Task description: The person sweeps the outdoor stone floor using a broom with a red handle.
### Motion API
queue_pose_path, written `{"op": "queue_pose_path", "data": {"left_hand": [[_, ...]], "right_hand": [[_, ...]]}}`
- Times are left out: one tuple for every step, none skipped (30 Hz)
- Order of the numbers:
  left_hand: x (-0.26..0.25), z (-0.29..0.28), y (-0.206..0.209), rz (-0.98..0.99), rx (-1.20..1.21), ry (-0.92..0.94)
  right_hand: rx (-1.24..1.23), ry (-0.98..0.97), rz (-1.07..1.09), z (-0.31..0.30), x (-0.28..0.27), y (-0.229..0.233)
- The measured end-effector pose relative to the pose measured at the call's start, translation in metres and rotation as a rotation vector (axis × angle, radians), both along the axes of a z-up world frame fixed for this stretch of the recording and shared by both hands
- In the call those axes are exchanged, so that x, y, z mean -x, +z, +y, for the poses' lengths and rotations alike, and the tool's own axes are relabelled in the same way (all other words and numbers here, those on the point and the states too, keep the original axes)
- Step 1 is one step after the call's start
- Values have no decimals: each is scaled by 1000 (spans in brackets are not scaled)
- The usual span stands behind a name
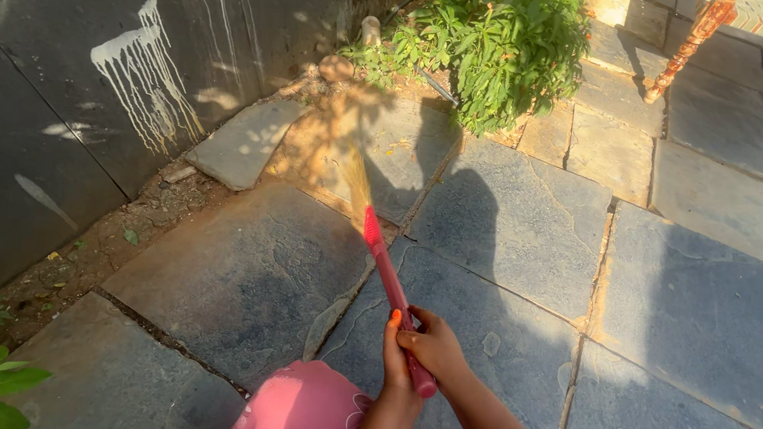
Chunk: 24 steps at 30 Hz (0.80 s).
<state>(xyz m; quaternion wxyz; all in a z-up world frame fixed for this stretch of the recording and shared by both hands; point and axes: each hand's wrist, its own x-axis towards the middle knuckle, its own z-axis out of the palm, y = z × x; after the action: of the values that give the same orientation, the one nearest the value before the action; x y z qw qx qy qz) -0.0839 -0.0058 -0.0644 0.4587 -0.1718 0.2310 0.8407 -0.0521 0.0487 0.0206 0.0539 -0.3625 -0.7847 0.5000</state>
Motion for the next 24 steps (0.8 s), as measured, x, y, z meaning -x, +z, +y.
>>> {"op": "queue_pose_path", "data": {"left_hand": [[-2,-1,2,5,46,-20],[-1,-1,4,16,90,-38],[-1,-1,6,32,80,-44],[-2,-2,6,48,72,-52],[-3,-2,5,64,65,-61],[-3,-4,3,100,54,-49],[-2,-5,0,135,44,-37],[-2,-7,-4,170,33,-28],[-2,-9,-7,170,45,-40],[-1,-9,-9,169,55,-51],[0,-10,-9,167,66,-63],[0,-11,-9,179,103,-76],[-1,-13,-7,190,140,-88],[-3,-15,-4,201,177,-98],[-4,-16,0,197,220,-118],[-5,-16,4,193,265,-134],[-6,-16,8,188,310,-151],[-8,-15,11,198,323,-164],[-10,-15,12,208,336,-178],[-11,-13,13,218,348,-190],[-13,-11,13,228,347,-186],[-15,-10,12,238,347,-183],[-16,-8,11,248,347,-180],[-18,-7,12,277,362,-190]], "right_hand": [[55,7,13,2,-1,-3],[109,16,31,5,-2,-5],[125,6,50,6,-3,-8],[143,-6,68,5,-6,-11],[161,-18,86,4,-8,-13],[170,-22,95,3,-10,-15],[180,-26,104,2,-12,-17],[189,-32,112,1,-15,-19],[213,-42,121,-1,-16,-22],[235,-53,130,-2,-16,-24],[257,-64,139,-3,-17,-26],[272,-66,152,-3,-18,-28],[288,-69,164,-4,-19,-29],[304,-68,176,-5,-19,-28],[333,-76,180,-4,-21,-26],[363,-80,183,-5,-24,-24],[393,-84,186,-5,-27,-22],[393,-80,181,-4,-29,-20],[394,-75,176,-2,-31,-19],[393,-70,173,0,-33,-19],[418,-70,191,2,-35,-20],[444,-70,209,4,-38,-21],[470,-71,228,7,-41,-22],[488,-60,232,10,-44,-24]]}}
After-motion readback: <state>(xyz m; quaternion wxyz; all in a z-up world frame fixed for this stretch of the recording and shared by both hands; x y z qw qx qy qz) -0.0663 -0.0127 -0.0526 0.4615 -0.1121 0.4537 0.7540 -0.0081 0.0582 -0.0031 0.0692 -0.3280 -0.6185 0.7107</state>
